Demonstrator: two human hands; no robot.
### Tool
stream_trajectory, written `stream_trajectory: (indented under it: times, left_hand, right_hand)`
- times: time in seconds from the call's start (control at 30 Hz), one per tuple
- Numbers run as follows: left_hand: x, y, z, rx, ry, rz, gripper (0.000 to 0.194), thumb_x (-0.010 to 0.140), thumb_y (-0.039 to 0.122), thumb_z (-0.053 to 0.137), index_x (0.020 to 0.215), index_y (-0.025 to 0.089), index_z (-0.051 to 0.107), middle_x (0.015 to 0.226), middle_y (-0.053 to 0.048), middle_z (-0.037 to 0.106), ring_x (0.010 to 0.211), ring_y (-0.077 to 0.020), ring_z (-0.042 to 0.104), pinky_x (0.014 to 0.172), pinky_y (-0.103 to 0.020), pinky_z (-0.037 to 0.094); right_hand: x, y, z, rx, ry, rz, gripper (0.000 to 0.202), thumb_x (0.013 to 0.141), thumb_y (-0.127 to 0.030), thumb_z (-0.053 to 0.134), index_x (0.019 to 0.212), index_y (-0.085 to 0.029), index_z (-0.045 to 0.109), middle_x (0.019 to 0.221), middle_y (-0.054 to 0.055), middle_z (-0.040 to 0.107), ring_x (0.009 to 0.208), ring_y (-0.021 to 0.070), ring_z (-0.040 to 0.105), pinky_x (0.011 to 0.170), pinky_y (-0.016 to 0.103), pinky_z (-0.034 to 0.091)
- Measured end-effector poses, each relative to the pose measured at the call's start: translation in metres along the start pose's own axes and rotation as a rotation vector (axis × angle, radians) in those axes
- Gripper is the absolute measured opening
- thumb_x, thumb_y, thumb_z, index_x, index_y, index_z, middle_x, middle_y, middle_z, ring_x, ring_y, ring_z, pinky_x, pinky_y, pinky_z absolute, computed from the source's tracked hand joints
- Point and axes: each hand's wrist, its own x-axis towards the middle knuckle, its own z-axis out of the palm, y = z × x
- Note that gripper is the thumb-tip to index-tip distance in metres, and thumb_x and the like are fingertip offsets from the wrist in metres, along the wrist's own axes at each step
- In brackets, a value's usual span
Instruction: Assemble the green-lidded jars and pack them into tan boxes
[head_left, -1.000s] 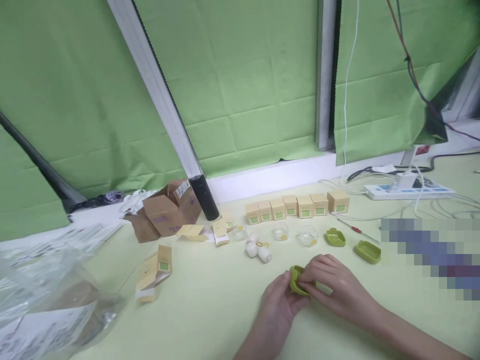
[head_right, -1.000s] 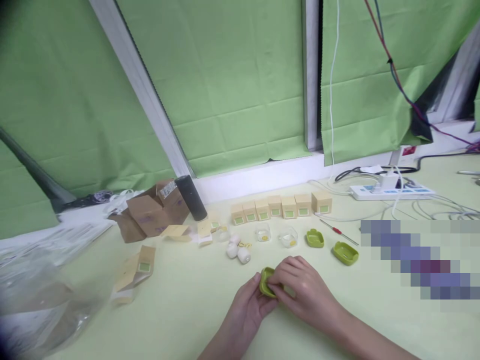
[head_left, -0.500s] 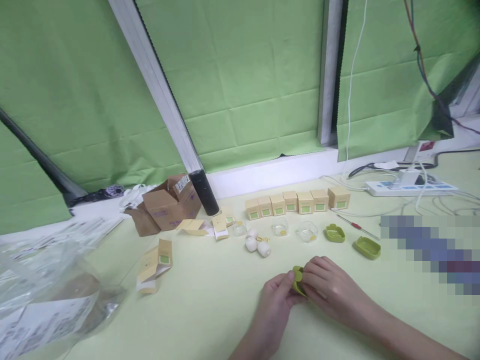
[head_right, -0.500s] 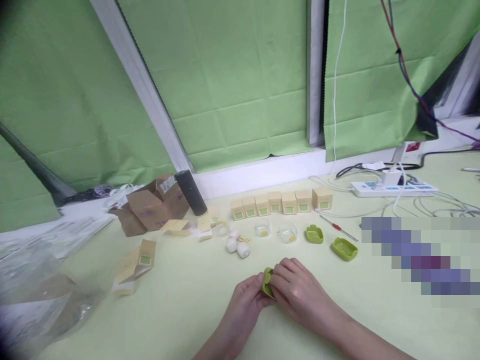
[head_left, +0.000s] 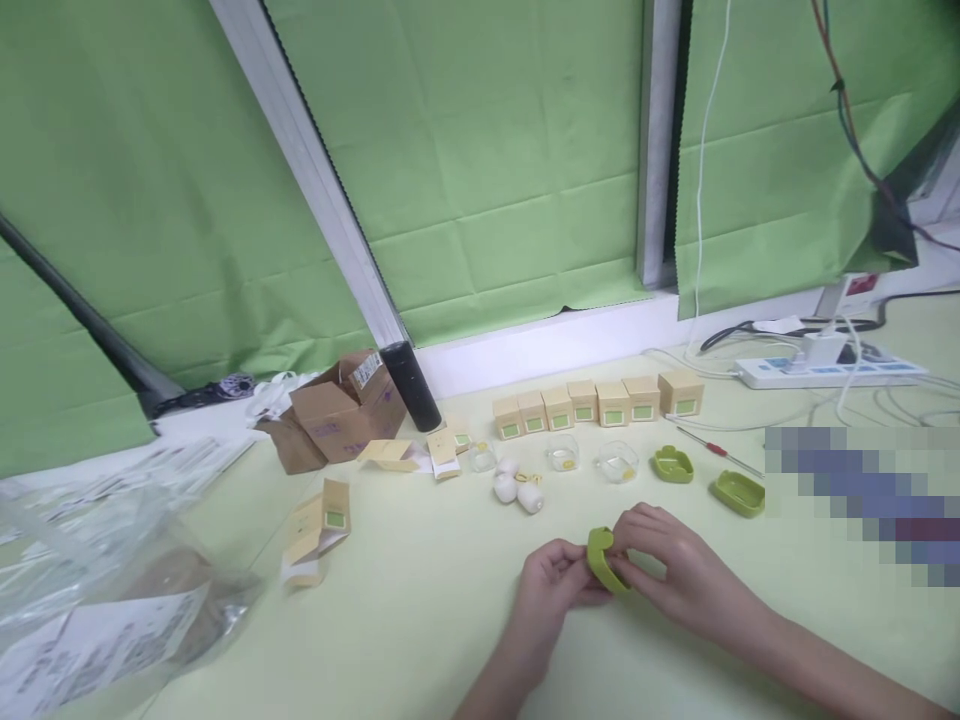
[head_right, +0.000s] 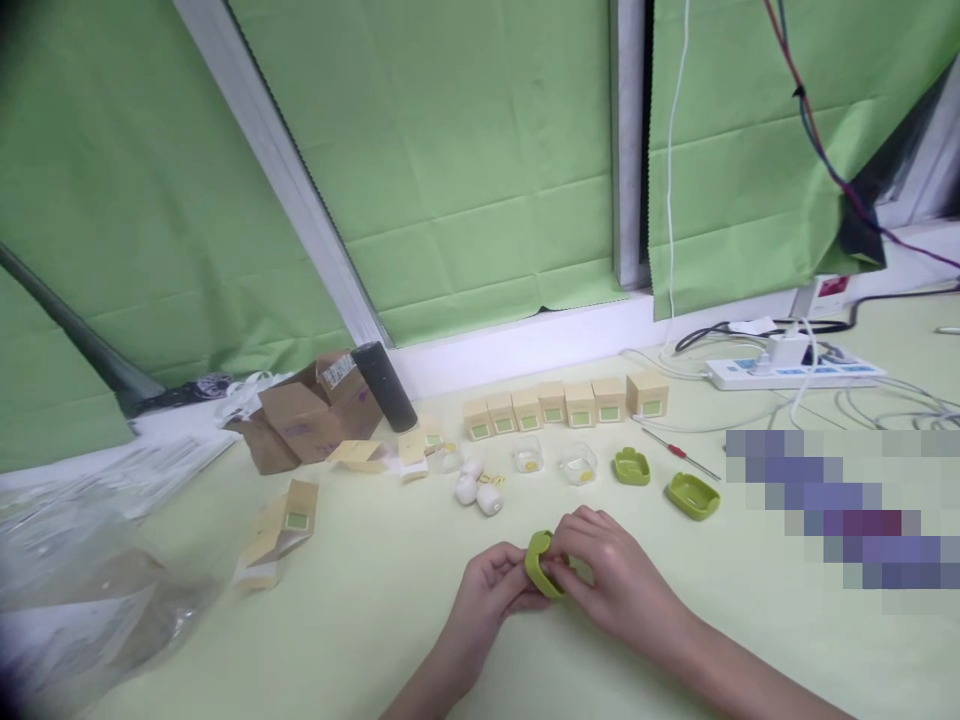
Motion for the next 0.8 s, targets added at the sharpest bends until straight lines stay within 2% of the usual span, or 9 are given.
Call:
stream_trajectory:
  times: [0.17, 0.33, 0.4, 0.43, 0.47, 0.53, 0.57, 0.63, 0.8]
  left_hand:
    - [0.007, -0.014, -0.007, 0.098, -0.004, 0.073, 0.031, 0.067, 0.040, 0.073, 0.072, 0.014, 0.056, 0.067, -0.002, 0.064, 0.063, -0.0126, 0.060, 0.068, -0.027, 0.047]
    - [0.008, -0.017, -0.006, 0.099, -0.006, 0.107, 0.032, 0.065, 0.037, 0.074, 0.071, 0.016, 0.052, 0.066, 0.000, 0.061, 0.063, -0.0113, 0.057, 0.063, -0.023, 0.041]
    - [0.007, -0.014, -0.003, 0.066, 0.010, 0.133, 0.031, 0.065, 0.035, 0.074, 0.070, 0.017, 0.049, 0.068, 0.001, 0.060, 0.064, -0.0106, 0.054, 0.061, -0.022, 0.039]
    - [0.006, -0.012, -0.002, 0.048, 0.013, 0.148, 0.031, 0.065, 0.034, 0.074, 0.070, 0.017, 0.048, 0.069, 0.001, 0.059, 0.065, -0.0105, 0.053, 0.061, -0.022, 0.038]
    - [0.005, -0.009, 0.000, 0.034, 0.010, 0.162, 0.031, 0.065, 0.033, 0.074, 0.070, 0.017, 0.048, 0.069, 0.001, 0.058, 0.065, -0.0105, 0.052, 0.061, -0.021, 0.038]
    - [0.004, -0.006, 0.001, 0.024, -0.001, 0.184, 0.030, 0.064, 0.030, 0.074, 0.069, 0.017, 0.047, 0.068, 0.002, 0.057, 0.066, -0.0109, 0.051, 0.062, -0.022, 0.037]
    - [0.004, -0.004, 0.001, 0.032, -0.004, 0.190, 0.031, 0.063, 0.030, 0.075, 0.068, 0.017, 0.047, 0.067, 0.002, 0.056, 0.066, -0.0113, 0.051, 0.062, -0.022, 0.037]
    - [0.004, -0.003, 0.001, 0.057, 0.007, 0.196, 0.030, 0.064, 0.031, 0.074, 0.068, 0.017, 0.048, 0.066, 0.002, 0.054, 0.067, -0.0120, 0.050, 0.063, -0.023, 0.037]
    - [0.004, -0.003, 0.000, 0.062, 0.029, 0.199, 0.028, 0.067, 0.035, 0.072, 0.072, 0.017, 0.051, 0.069, 0.001, 0.054, 0.067, -0.0124, 0.050, 0.063, -0.023, 0.037]
  right_hand:
    - [0.002, -0.001, 0.001, 0.127, -0.022, 0.100, 0.019, 0.084, -0.015, 0.050, 0.068, -0.021, 0.058, 0.068, 0.001, 0.061, 0.071, 0.0178, 0.055, 0.067, 0.033, 0.046]
    - [0.000, 0.001, 0.000, 0.197, -0.056, 0.054, 0.021, 0.086, -0.019, 0.049, 0.069, -0.022, 0.061, 0.071, 0.001, 0.060, 0.076, 0.0190, 0.056, 0.067, 0.033, 0.048]
    - [-0.002, -0.001, 0.000, 0.253, -0.021, 0.061, 0.012, 0.087, -0.025, 0.051, 0.089, -0.025, 0.062, 0.085, 0.003, 0.063, 0.084, 0.0199, 0.057, 0.074, 0.035, 0.050]
    - [-0.003, -0.002, 0.000, 0.281, 0.001, 0.075, 0.020, 0.085, -0.028, 0.055, 0.104, -0.026, 0.058, 0.096, 0.004, 0.063, 0.090, 0.0206, 0.058, 0.079, 0.037, 0.050]
    - [-0.004, -0.003, 0.001, 0.304, 0.015, 0.088, 0.039, 0.081, -0.030, 0.060, 0.119, -0.028, 0.050, 0.107, 0.005, 0.060, 0.096, 0.0215, 0.057, 0.083, 0.038, 0.049]
    - [-0.006, -0.005, 0.003, 0.331, 0.005, 0.096, 0.063, 0.074, -0.029, 0.068, 0.130, -0.030, 0.038, 0.118, 0.006, 0.056, 0.103, 0.0229, 0.056, 0.087, 0.038, 0.049]
    - [-0.006, -0.006, 0.004, 0.335, -0.014, 0.091, 0.064, 0.074, -0.028, 0.068, 0.130, -0.030, 0.038, 0.117, 0.006, 0.057, 0.103, 0.0231, 0.057, 0.088, 0.038, 0.049]
    - [-0.006, -0.007, 0.005, 0.333, -0.016, 0.080, 0.051, 0.077, -0.025, 0.064, 0.124, -0.030, 0.044, 0.113, 0.005, 0.059, 0.102, 0.0223, 0.058, 0.087, 0.038, 0.049]
    - [-0.008, -0.012, 0.001, 0.311, 0.093, 0.009, 0.043, 0.079, -0.024, 0.062, 0.119, -0.031, 0.046, 0.112, 0.004, 0.060, 0.103, 0.0229, 0.058, 0.087, 0.038, 0.051]
